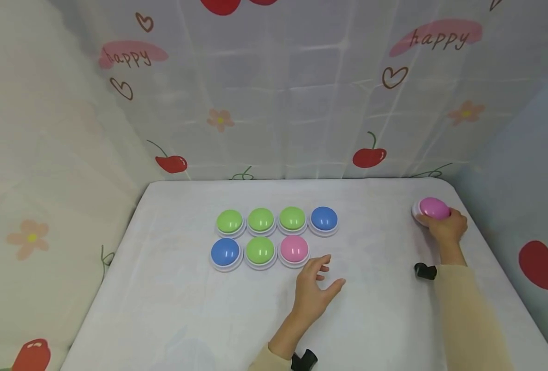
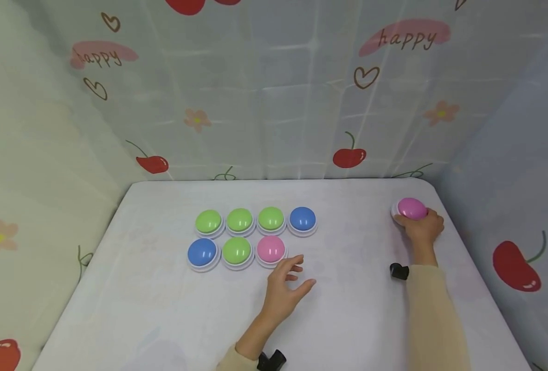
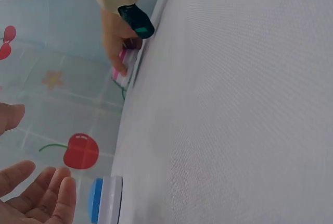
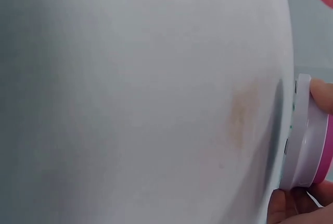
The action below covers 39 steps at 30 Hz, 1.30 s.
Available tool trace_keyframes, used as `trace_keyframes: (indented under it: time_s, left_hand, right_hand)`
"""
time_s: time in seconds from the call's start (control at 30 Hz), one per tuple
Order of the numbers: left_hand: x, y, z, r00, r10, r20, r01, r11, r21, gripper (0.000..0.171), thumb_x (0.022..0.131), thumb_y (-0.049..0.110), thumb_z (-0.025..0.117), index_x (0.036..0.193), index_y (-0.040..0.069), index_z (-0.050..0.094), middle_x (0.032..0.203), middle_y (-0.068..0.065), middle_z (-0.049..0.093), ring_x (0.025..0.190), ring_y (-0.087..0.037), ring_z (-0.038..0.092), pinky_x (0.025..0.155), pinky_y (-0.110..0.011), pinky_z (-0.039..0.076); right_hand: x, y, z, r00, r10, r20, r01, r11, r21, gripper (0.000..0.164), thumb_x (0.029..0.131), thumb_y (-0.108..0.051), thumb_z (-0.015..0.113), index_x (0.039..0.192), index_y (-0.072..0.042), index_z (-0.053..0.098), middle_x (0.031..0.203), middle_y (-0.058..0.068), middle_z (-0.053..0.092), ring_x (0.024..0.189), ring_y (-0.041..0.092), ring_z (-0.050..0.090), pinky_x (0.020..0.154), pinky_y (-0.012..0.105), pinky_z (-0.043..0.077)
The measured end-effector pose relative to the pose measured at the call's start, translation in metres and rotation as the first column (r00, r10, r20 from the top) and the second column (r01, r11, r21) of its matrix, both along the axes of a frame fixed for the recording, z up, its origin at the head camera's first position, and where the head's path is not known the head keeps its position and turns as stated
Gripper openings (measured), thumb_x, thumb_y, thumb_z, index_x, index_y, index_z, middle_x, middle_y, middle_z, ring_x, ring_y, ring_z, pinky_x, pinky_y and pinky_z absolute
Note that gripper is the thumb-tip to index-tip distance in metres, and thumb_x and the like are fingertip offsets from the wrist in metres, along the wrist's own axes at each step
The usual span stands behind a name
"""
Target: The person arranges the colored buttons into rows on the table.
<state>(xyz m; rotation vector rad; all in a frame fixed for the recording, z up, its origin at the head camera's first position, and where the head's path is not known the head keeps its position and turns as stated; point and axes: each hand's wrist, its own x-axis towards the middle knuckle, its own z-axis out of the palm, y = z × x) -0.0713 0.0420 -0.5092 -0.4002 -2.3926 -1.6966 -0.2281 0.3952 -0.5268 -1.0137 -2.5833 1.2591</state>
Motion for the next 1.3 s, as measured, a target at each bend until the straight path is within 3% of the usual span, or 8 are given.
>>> trace_keyframes:
  time_s: [0.2,0.37,0.63,0.77,0.93,1.13,1.3]
  left_hand:
    - [-0.01,0.007,-0.004,0.999,0.036,-0.033,-0.037,0.999,-0.022,0.045,0.082,0.013,0.078,0.123,0.003,0.061,0.111,-0.014,0.065,0.094,-0.02,0.065,0.078,-0.022,0.056]
    - [-0.021,0.013,-0.006,0.999,0.044,-0.007,-0.045,0.999,-0.02,0.046,0.082,0.014,0.077,0.124,0.003,0.061,0.113,-0.016,0.065,0.095,-0.021,0.065,0.079,-0.025,0.057]
    - [-0.035,0.022,-0.005,0.999,0.039,-0.026,-0.039,0.999,-0.012,0.046,0.081,0.011,0.078,0.124,0.003,0.063,0.113,-0.017,0.065,0.094,-0.021,0.066,0.078,-0.021,0.057]
    - [-0.037,0.026,-0.004,1.0,0.027,-0.006,-0.027,1.0,-0.003,0.047,0.081,0.01,0.078,0.124,0.001,0.063,0.114,-0.016,0.064,0.096,-0.022,0.066,0.08,-0.024,0.058]
    - [-0.036,0.032,-0.004,0.999,0.037,-0.014,-0.037,0.999,0.004,0.046,0.081,0.011,0.079,0.122,0.0,0.064,0.113,-0.013,0.064,0.096,-0.021,0.065,0.079,-0.023,0.057]
    - [-0.032,0.036,-0.006,0.998,0.048,-0.036,-0.047,0.999,0.004,0.046,0.081,0.013,0.078,0.123,0.001,0.064,0.113,-0.012,0.062,0.096,-0.021,0.065,0.079,-0.021,0.056]
    - [-0.03,0.037,-0.008,0.998,0.055,-0.041,-0.055,0.998,-0.013,0.046,0.082,0.015,0.078,0.125,0.003,0.064,0.115,-0.01,0.061,0.098,-0.019,0.063,0.08,-0.02,0.055]
  right_hand:
    - [0.021,-0.011,0.007,0.998,0.055,-0.019,-0.055,0.998,-0.007,0.09,0.086,-0.037,0.07,0.15,0.006,0.024,0.153,0.029,0.028,0.14,0.046,0.03,0.112,0.059,0.034]
    - [0.041,-0.029,0.011,0.989,0.14,-0.042,-0.14,0.99,0.005,0.089,0.086,-0.034,0.073,0.15,0.006,0.025,0.151,0.031,0.031,0.138,0.048,0.032,0.111,0.061,0.034]
    - [0.073,-0.071,0.024,0.942,0.319,-0.102,-0.319,0.948,0.01,0.091,0.084,-0.027,0.077,0.151,0.004,0.024,0.147,0.031,0.032,0.132,0.048,0.036,0.104,0.063,0.04]
    - [0.087,-0.092,0.03,0.905,0.408,-0.119,-0.409,0.912,0.015,0.092,0.08,-0.025,0.081,0.15,0.003,0.027,0.146,0.03,0.034,0.129,0.048,0.039,0.102,0.062,0.043]
    - [0.099,-0.113,0.037,0.841,0.519,-0.154,-0.517,0.854,0.056,0.09,0.077,-0.024,0.083,0.147,0.003,0.034,0.142,0.028,0.039,0.126,0.047,0.042,0.098,0.063,0.046]
    - [0.106,-0.129,0.038,0.758,0.622,-0.194,-0.62,0.781,0.078,0.085,0.074,-0.016,0.085,0.142,0.005,0.039,0.137,0.026,0.045,0.123,0.043,0.045,0.1,0.061,0.045]
    - [0.108,-0.138,0.036,0.71,0.672,-0.211,-0.67,0.737,0.09,0.083,0.071,-0.013,0.086,0.139,0.005,0.043,0.134,0.023,0.048,0.121,0.039,0.048,0.1,0.059,0.046]
